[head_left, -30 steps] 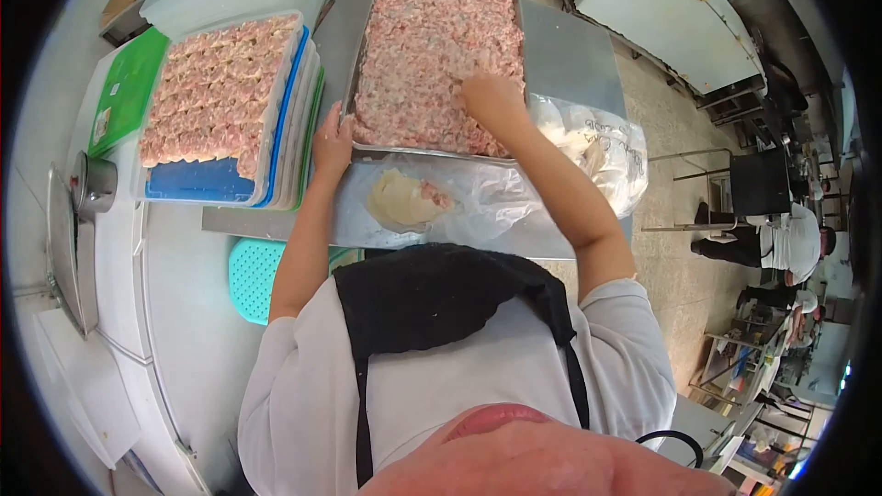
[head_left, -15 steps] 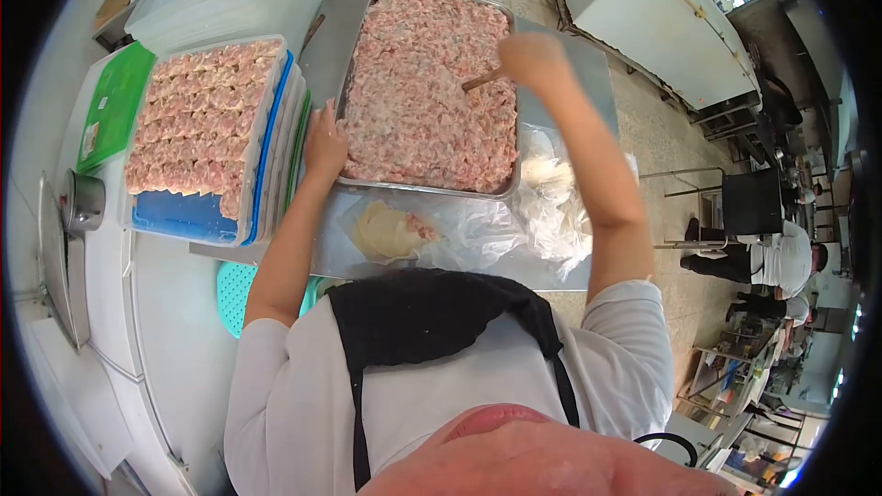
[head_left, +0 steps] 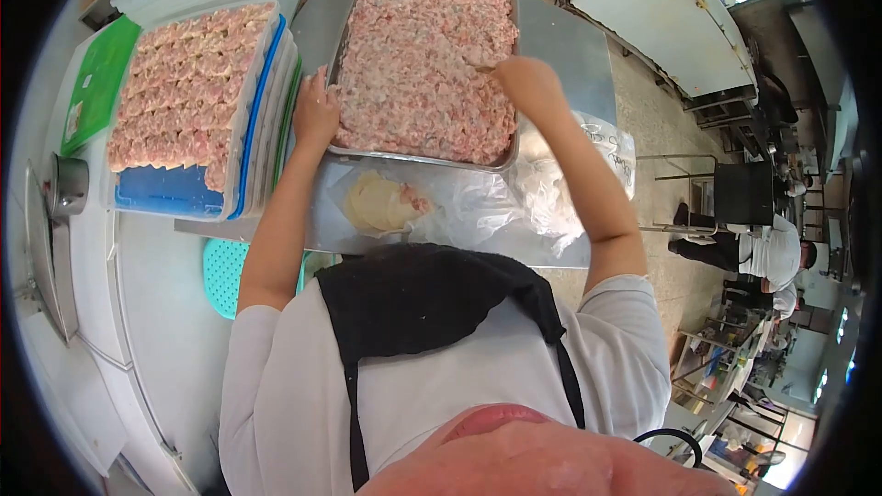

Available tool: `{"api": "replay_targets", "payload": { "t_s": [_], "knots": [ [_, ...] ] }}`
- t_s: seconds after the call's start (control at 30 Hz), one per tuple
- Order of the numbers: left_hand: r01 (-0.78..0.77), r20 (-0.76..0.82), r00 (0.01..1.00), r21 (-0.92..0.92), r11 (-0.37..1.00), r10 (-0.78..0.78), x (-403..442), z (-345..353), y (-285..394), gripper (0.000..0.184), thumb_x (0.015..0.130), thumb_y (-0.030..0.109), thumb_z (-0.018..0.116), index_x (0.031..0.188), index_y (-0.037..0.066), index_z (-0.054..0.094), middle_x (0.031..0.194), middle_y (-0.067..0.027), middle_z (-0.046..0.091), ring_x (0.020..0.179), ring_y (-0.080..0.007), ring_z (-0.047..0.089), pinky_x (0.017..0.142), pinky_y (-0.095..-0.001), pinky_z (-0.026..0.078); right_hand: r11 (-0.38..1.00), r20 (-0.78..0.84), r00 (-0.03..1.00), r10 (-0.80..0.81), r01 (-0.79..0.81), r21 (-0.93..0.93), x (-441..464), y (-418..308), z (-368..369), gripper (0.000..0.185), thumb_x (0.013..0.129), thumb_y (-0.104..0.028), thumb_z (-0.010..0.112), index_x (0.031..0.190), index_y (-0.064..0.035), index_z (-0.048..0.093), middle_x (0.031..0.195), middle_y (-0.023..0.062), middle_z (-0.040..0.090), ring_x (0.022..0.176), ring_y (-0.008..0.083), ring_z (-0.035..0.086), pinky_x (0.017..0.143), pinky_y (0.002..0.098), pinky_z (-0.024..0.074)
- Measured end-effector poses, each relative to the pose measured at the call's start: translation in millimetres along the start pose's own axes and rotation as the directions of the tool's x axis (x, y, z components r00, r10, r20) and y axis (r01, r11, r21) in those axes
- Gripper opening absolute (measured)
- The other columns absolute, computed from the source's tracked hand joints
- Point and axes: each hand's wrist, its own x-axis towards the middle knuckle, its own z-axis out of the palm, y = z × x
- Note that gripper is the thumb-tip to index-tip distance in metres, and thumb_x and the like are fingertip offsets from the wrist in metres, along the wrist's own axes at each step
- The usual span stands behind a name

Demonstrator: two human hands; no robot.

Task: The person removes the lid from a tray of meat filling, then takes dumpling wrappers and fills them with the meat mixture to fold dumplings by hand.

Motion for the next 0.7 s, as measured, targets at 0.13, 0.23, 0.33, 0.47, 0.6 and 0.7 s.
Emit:
{"api": "replay_targets", "payload": {
  "t_s": [0.13, 0.23, 0.33, 0.47, 0.6, 0.7],
  "knots": [
    [-0.035, -0.03, 0.999, 0.007, 0.999, 0.035, 1.6, 5.5, -7.3, 0.044, 0.091, 0.02, 0.052, 0.134, 0.01, 0.049, 0.126, -0.0182, 0.055, 0.116, -0.0372, 0.053, 0.094, -0.0447, 0.046, 0.99, 0.085, 0.996, -0.001, 0.013, -0.14, -6.2, -0.3, -105.9, 0.014, 0.082, -0.014, 0.059, 0.075, -0.0073, 0.069, 0.076, 0.0118, 0.069, 0.073, 0.0298, 0.069, 0.06, 0.0416, 0.0535],
    [-0.06, -0.051, 0.997, 0.007, 0.998, 0.06, 2.5, 10.6, -10.8, 0.044, 0.092, 0.02, 0.052, 0.134, 0.008, 0.049, 0.126, -0.0175, 0.055, 0.116, -0.0365, 0.054, 0.094, -0.0444, 0.046, 0.985, 0.19, 0.981, -0.04, 0.07, -0.156, -25.8, -23.9, -131.7, 0.014, 0.082, -0.014, 0.059, 0.075, -0.0076, 0.07, 0.076, 0.0114, 0.069, 0.075, 0.0295, 0.069, 0.061, 0.0412, 0.0533],
    [-0.05, -0.043, 0.998, -0.005, 0.999, 0.05, 2.2, 7.6, -8.7, 0.044, 0.092, 0.02, 0.051, 0.134, 0.008, 0.049, 0.127, -0.0171, 0.055, 0.116, -0.0362, 0.054, 0.094, -0.0442, 0.046, 0.971, 0.056, 0.97, -0.238, 0.238, 0.004, -39.9, -54.5, -71.6, 0.013, 0.077, -0.011, 0.06, 0.073, -0.0071, 0.071, 0.075, 0.0121, 0.07, 0.076, 0.0288, 0.07, 0.061, 0.039, 0.0544],
    [-0.024, -0.01, 1.0, -0.02, 1.0, 0.023, 1.9, 3.8, -3.0, 0.044, 0.092, 0.019, 0.051, 0.135, 0.008, 0.048, 0.128, -0.0176, 0.054, 0.117, -0.0364, 0.053, 0.094, -0.0443, 0.046, 0.991, 0.087, 0.988, -0.125, 0.12, 0.067, -43.2, -79.2, -25.5, 0.011, 0.075, -0.011, 0.061, 0.071, -0.0065, 0.071, 0.074, 0.0126, 0.069, 0.075, 0.0294, 0.07, 0.062, 0.0398, 0.0544],
    [-0.045, -0.021, 0.999, 0.004, 0.999, 0.045, 5.8, 6.7, -5.0, 0.045, 0.091, 0.018, 0.051, 0.135, 0.009, 0.048, 0.128, -0.0176, 0.054, 0.117, -0.0365, 0.053, 0.095, -0.0444, 0.046, 0.988, 0.306, 0.939, -0.154, 0.148, 0.045, -42.8, -65.0, -64.0, 0.01, 0.075, -0.011, 0.063, 0.071, -0.0065, 0.071, 0.075, 0.0136, 0.069, 0.075, 0.03, 0.07, 0.063, 0.0412, 0.0544],
    [-0.028, -0.004, 1.0, -0.01, 1.0, 0.028, 3.5, 4.9, -5.0, 0.045, 0.091, 0.017, 0.051, 0.135, 0.009, 0.048, 0.129, -0.0176, 0.054, 0.117, -0.0365, 0.053, 0.095, -0.0445, 0.046, 0.995, 0.231, 0.968, -0.101, 0.1, 0.02, -40.1, -49.0, -113.9, 0.014, 0.08, -0.017, 0.065, 0.075, -0.0058, 0.07, 0.075, 0.0145, 0.068, 0.076, 0.0321, 0.068, 0.065, 0.0435, 0.0528]
  ]
}}
